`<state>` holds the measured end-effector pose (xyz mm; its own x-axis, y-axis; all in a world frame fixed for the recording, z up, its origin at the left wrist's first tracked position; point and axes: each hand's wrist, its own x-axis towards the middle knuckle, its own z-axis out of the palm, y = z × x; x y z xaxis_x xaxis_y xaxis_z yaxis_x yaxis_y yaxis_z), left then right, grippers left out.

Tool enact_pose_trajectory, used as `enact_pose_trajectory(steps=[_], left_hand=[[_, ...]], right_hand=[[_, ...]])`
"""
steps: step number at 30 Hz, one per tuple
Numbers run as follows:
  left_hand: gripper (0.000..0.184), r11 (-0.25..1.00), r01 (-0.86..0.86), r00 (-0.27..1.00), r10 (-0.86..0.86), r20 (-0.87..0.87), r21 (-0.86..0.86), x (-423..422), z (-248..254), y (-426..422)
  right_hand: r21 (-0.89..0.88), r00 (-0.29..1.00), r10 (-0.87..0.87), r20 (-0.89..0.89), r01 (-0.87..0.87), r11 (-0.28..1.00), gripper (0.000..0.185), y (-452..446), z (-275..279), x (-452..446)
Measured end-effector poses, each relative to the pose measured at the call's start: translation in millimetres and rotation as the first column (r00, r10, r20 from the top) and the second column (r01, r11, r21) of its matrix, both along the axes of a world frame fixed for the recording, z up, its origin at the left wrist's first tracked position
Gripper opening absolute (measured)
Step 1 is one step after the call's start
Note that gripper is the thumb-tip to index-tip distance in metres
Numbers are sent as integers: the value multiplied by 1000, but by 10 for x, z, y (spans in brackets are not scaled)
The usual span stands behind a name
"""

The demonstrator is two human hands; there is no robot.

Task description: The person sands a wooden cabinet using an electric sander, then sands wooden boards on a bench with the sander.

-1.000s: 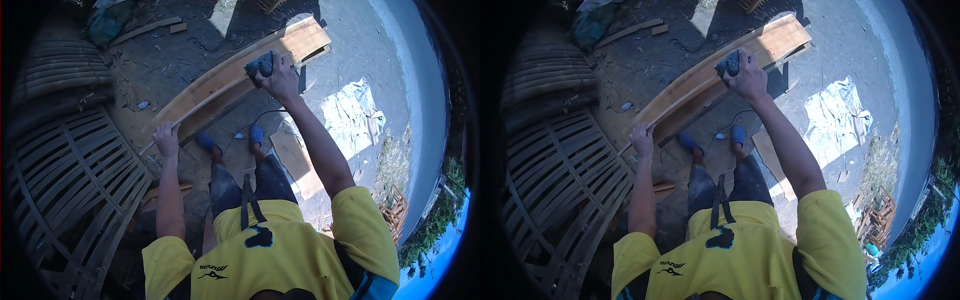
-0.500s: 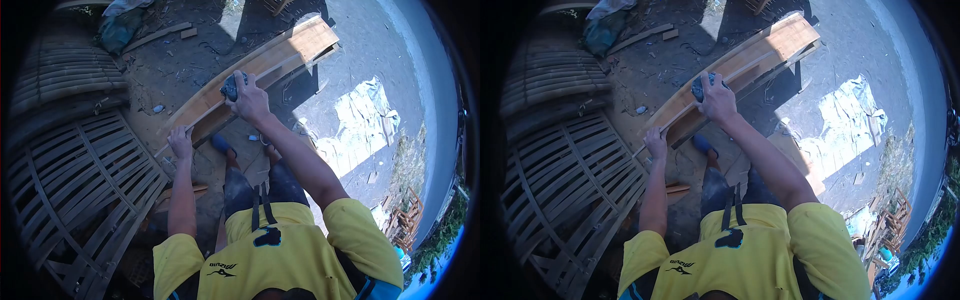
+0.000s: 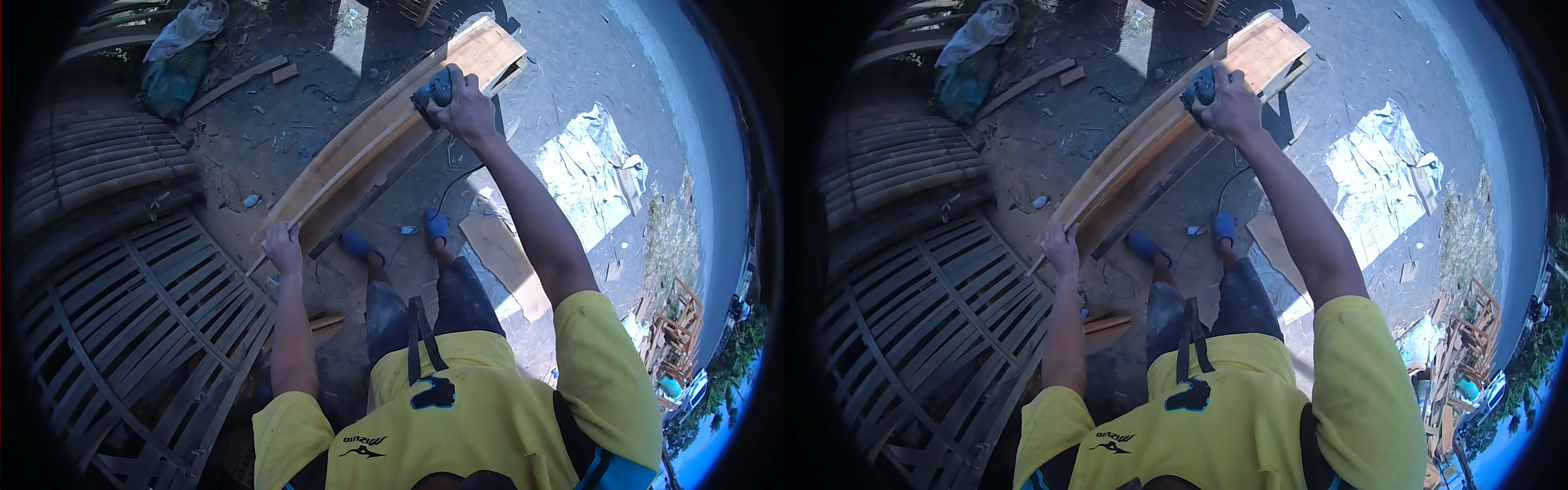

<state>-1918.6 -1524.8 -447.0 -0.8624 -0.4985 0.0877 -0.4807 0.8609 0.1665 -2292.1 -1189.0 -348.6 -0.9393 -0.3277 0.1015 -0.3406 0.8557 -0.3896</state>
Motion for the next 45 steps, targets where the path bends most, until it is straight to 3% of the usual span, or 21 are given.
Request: enact_pose_trajectory(steps=[2, 6, 8, 10, 14, 18, 23, 26, 30, 34, 39, 42, 45], left_hand=[[25, 1000, 0, 1000, 0, 6, -10, 20, 14, 1], [26, 1000, -12, 1000, 12, -1, 5, 1, 8, 24], [26, 1000, -29, 1000, 29, 0, -5, 15, 25, 44], [26, 1000, 5, 999, -5, -41, -7, -14, 61, 41], [26, 1000, 5, 1000, -5, 3, -8, 12, 21, 19], [27, 1000, 0, 1000, 0, 6, -10, 3, 33, -6], [26, 1000, -31, 998, 31, 48, 1, 22, 32, -4], [31, 998, -28, 999, 30, -34, 54, -65, 71, 2], [27, 999, -25, 1000, 24, 2, 37, -42, 73, 7], [27, 999, -6, 1000, 7, -14, 38, -41, 48, -43], [25, 994, 22, 1000, -22, -2, 110, -47, 82, -68], [21, 980, 28, 998, -37, 40, 198, -20, 89, -223], [17, 963, 64, 990, -94, 103, 261, 472, 240, -677]], right_hand=[[60, 992, -122, 23, 121, 991, 82, 172, 35, -381], [90, 990, -132, 49, 127, 988, 82, 60, -20, -424], [15, 998, 0, 65, -1, 1000, 85, -223, 3, 9], [18, 969, 82, 235, -89, 996, 90, -601, 233, 565], [-194, 913, 359, 193, -324, 926, 95, -1170, 167, 1546], [-225, 811, 538, 232, -493, 840, 101, -1249, 202, 1793], [-120, 960, 219, 174, -200, 972, 89, -691, 132, 952], [-3, 992, 1, 123, 0, 1000, 89, -421, 138, 443], [33, 998, 3, 69, -5, 999, 88, -533, 120, 521], [-91, 942, 195, 273, -177, 980, 94, -1102, 247, 1427], [-127, 850, 450, 275, -432, 893, 100, -1467, 232, 2096], [-117, 925, 310, 220, -290, 950, 96, -1306, 190, 1775], [30, 985, 28, 172, -34, 999, 84, -953, 189, 1124]])
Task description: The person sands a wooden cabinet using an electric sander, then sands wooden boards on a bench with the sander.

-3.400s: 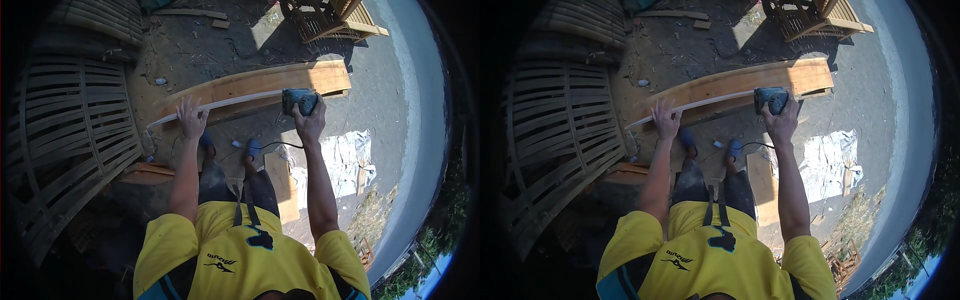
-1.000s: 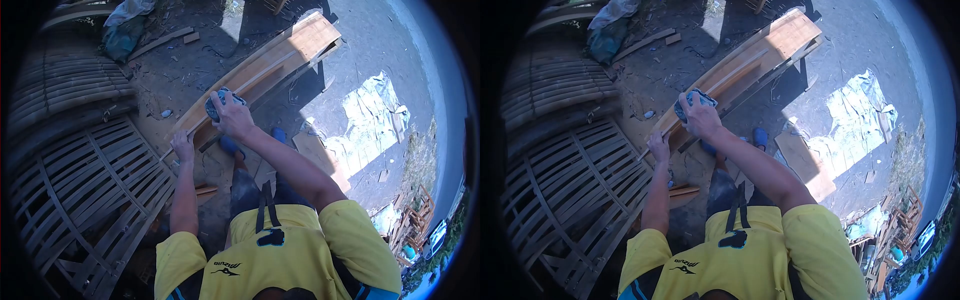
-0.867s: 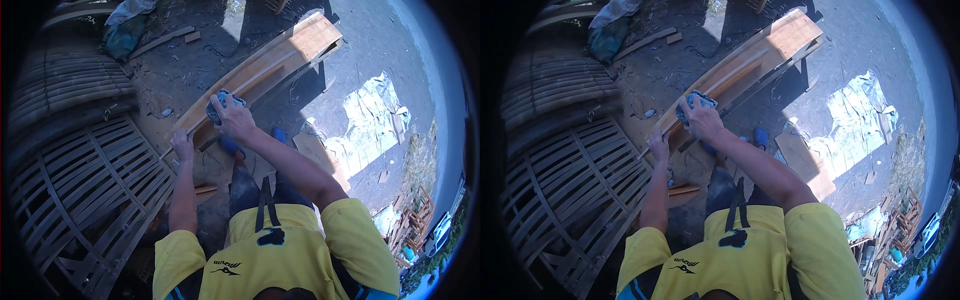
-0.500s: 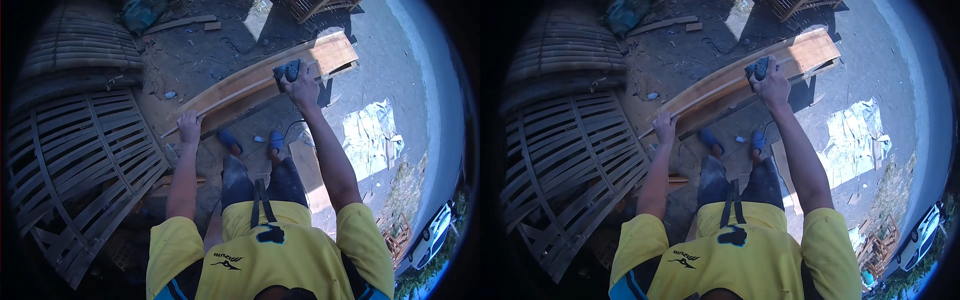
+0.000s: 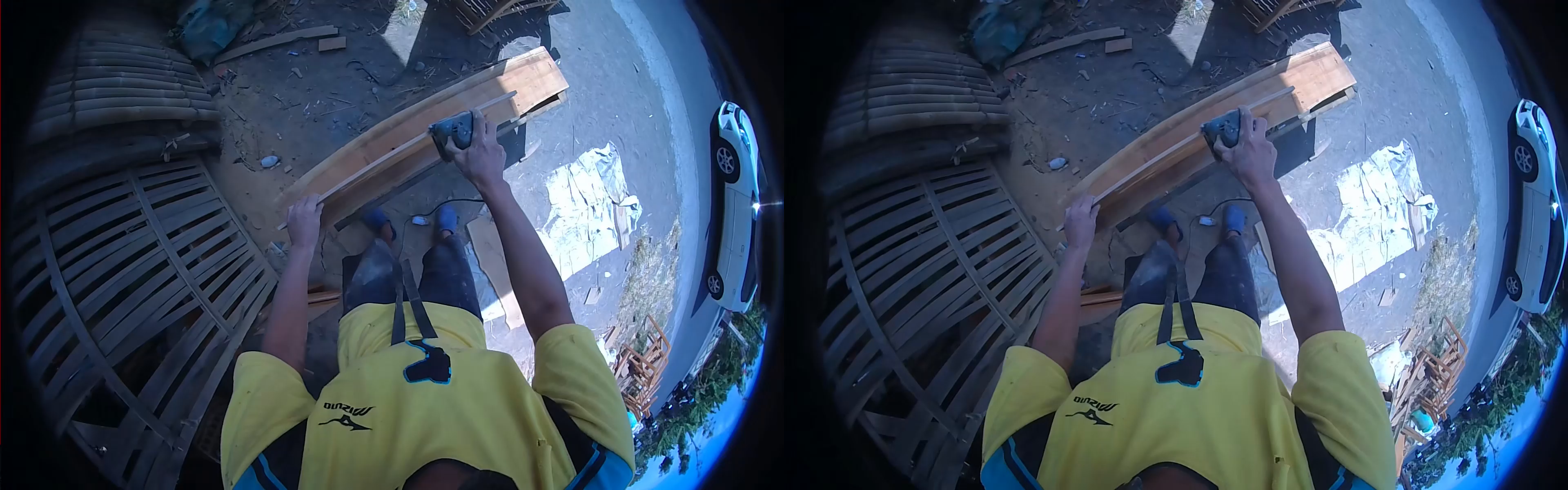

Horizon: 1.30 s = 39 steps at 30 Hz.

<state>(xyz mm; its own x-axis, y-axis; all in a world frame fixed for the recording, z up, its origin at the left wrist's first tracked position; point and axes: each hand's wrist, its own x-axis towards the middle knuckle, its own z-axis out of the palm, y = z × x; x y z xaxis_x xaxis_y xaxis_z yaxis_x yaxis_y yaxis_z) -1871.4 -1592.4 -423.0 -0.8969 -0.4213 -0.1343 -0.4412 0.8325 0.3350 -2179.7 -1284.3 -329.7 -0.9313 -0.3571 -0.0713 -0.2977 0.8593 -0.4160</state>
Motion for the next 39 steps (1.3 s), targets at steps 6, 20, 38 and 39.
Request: enact_pose_trajectory(steps=[6, 20, 38, 39], left_hand=[[14, 989, -11, 988, -13, 153, 150, 442, 10, -422], [18, 994, 62, 997, -66, 38, 95, 558, -86, -288], [28, 948, 221, 936, -272, 223, 228, -2210, -84, 1469], [28, 944, 224, 937, -276, 212, 242, -2681, -33, 1781]], right_hand=[[81, 991, -70, -110, 79, 994, 83, 185, -133, -640], [-68, 915, 343, 212, -336, 939, 99, -875, 249, 1153], [-122, 870, -492, 39, 492, 862, 81, 2289, 77, -1758], [-180, 855, -517, 45, 516, 837, 79, 2455, 6, -1607]])
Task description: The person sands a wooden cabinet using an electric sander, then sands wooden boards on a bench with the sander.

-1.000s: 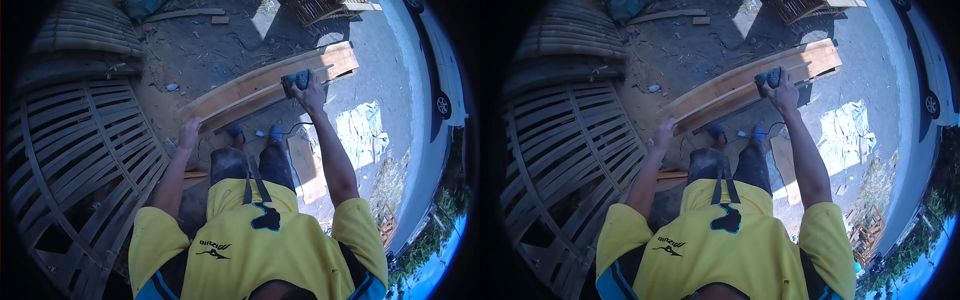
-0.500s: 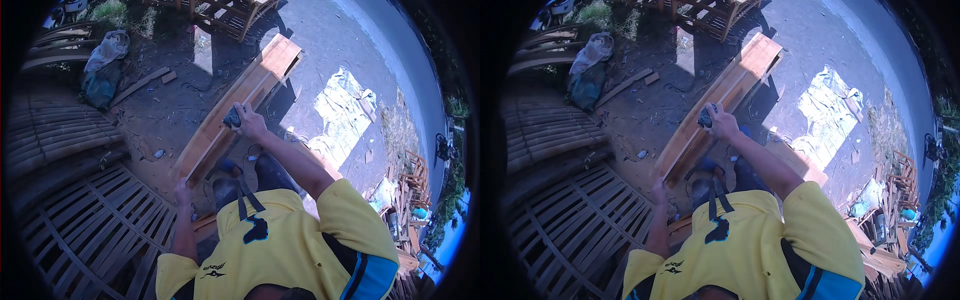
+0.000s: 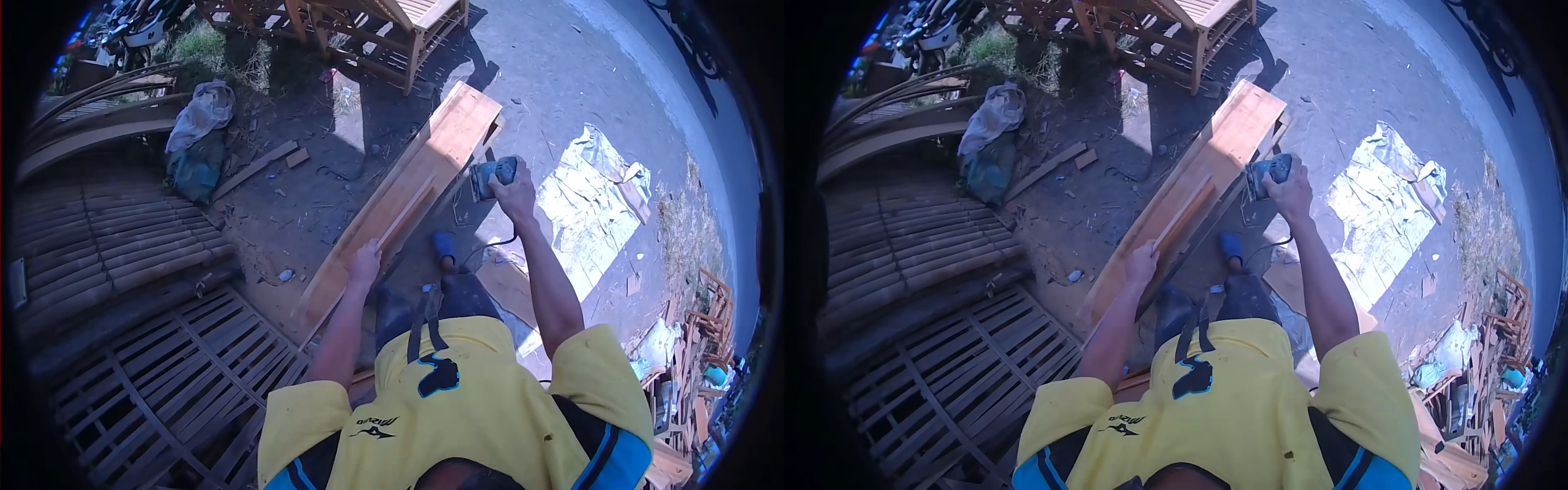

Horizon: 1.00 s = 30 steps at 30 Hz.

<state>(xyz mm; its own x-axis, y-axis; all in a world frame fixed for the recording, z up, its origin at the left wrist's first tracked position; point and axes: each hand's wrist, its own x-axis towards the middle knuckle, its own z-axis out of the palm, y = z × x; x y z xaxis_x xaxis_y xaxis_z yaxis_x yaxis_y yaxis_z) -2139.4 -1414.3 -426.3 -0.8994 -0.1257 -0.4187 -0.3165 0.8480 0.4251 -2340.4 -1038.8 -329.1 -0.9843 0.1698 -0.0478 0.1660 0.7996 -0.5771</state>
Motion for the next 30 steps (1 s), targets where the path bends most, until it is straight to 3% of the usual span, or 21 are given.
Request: enact_pose_trajectory(steps=[3, 6, 9, 11, 12, 13, 15, 17, 20, 22, 24, 26, 27, 29, 30], left_hand=[[34, 998, -58, 993, 58, 103, -2, -831, 100, 432], [42, 1000, 7, 995, -9, 99, 26, -1063, 221, 276], [40, 976, -62, 997, 71, -39, 211, -752, 1078, -107], [37, 940, -160, 981, 184, -53, 301, -584, 1857, -353], [37, 919, -224, 969, 246, -27, 325, -492, 2236, -479], [37, 900, -267, 953, 299, -41, 345, -385, 2516, -638], [37, 872, -322, 926, 372, -71, 370, -198, 2969, -804], [35, 741, -348, 839, 520, -163, 574, -17, 3276, -919], [44, 643, -327, 785, 593, -180, 692, 318, 3127, -1192], [41, 652, -308, 736, 625, -261, 692, 557, 2831, -1189], [38, 655, -289, 678, 654, -334, 698, 747, 2617, -1268], [42, 493, -189, 683, 687, -247, 850, 939, 2500, -1369], [42, 470, -178, 663, 707, -248, 865, 1055, 2479, -1401], [44, 635, -93, 678, 605, -418, 767, 1186, 2520, -1542], [44, 624, -89, 663, 619, -421, 776, 1254, 2532, -1587]], right_hand=[[-204, 988, -132, 80, 146, 968, 72, 380, -48, 460], [-230, 955, -256, 147, 285, 931, 70, 711, -6, 771], [-259, 880, -405, 247, 463, 848, 77, 1083, -113, 1131], [-248, 859, -447, 251, 503, 828, 78, 1208, -150, 1202], [-309, 890, -431, 147, 456, 835, 73, 1321, -407, 1262], [-345, 894, -418, 161, 447, 825, 73, 1321, -394, 1252], [-388, 910, -382, 159, 413, 824, 73, 1184, -191, 1173], [-485, 899, -360, 249, 438, 757, 68, 777, 409, 1064], [-612, 958, -253, 133, 280, 740, 66, 289, 912, 1024], [-636, 981, -187, 50, 175, 751, 65, -100, 1357, 1053], [-584, 982, -71, -177, -47, 810, 67, -469, 1755, 1133], [-551, 957, -10, -290, -159, 819, 67, -833, 2262, 1284], [-517, 950, 66, -304, -223, 827, 68, -1070, 2643, 1405], [-469, 925, 161, -344, -318, 824, 69, -1590, 3272, 1577], [-389, 887, 234, -397, -394, 833, 70, -1818, 3526, 1670]])
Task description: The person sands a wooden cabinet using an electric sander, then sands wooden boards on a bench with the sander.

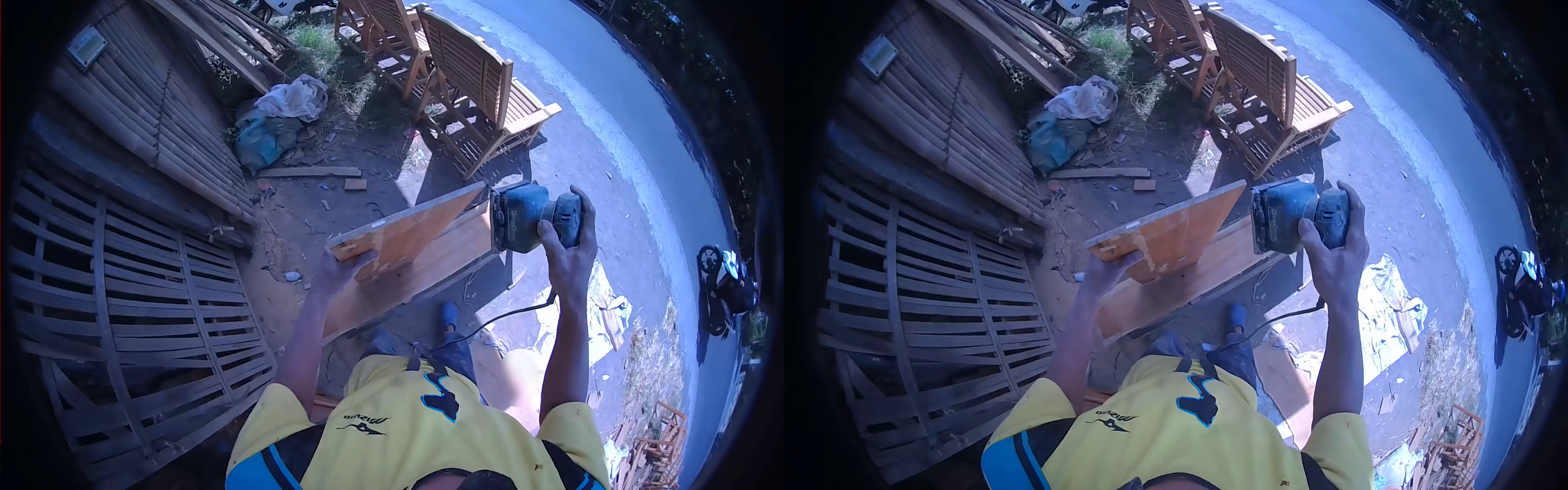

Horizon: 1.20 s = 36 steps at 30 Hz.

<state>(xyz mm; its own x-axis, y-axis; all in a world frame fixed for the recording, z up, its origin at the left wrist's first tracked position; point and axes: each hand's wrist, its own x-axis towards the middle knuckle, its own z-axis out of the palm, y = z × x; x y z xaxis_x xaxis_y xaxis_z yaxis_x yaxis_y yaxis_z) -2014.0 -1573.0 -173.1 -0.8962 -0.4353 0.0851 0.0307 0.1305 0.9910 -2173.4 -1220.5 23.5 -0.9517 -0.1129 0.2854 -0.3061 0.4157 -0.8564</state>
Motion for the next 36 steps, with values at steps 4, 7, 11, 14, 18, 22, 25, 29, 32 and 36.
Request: enact_pose_trajectory(steps=[4, 7, 11, 14, 18, 22, 25, 29, 32, 36], left_hand=[[40, 999, 18, 995, -23, 99, 44, 305, -76, -101], [36, 998, 31, 999, -33, 35, 51, 262, -204, -25], [26, 1000, 23, 999, -23, -25, -1, 170, -182, -2], [24, 998, 12, 977, -24, -214, -53, 132, -319, -60], [21, 987, -159, 877, 154, -455, 28, 81, 55, 213], [34, 1000, 30, 998, -30, 60, 2, 151, -158, -28], [36, 1000, 13, 996, -11, 85, -22, 160, -178, -19], [39, 1000, -3, 1000, 3, -14, -18, 133, -127, 35], [38, 1000, -7, 1000, 7, -10, 29, 216, -114, 56], [32, 967, -163, 943, 94, -320, -196, 77, -8, 110]], right_hand=[[237, 964, 255, -74, -231, 943, 75, -706, 654, 172], [548, 916, 374, -145, -241, 801, 79, -1209, 810, 370], [614, 839, 540, -74, -388, 687, 81, -1625, 904, 673], [636, 758, 653, -11, -498, 590, 81, -1965, 939, 1065], [676, 766, 639, 65, -505, 537, 81, -1970, 998, 1220], [709, 909, 417, -7, -289, 643, 80, -1614, 972, 572], [661, 957, 289, -37, -193, 725, 68, -1266, 896, -116], [675, 947, 319, 23, -250, 694, 73, -1273, 982, -177], [688, 895, 445, 11, -330, 646, 78, -1645, 1002, 409], [637, 760, 650, 7, -504, 582, 82, -1999, 931, 1128]])
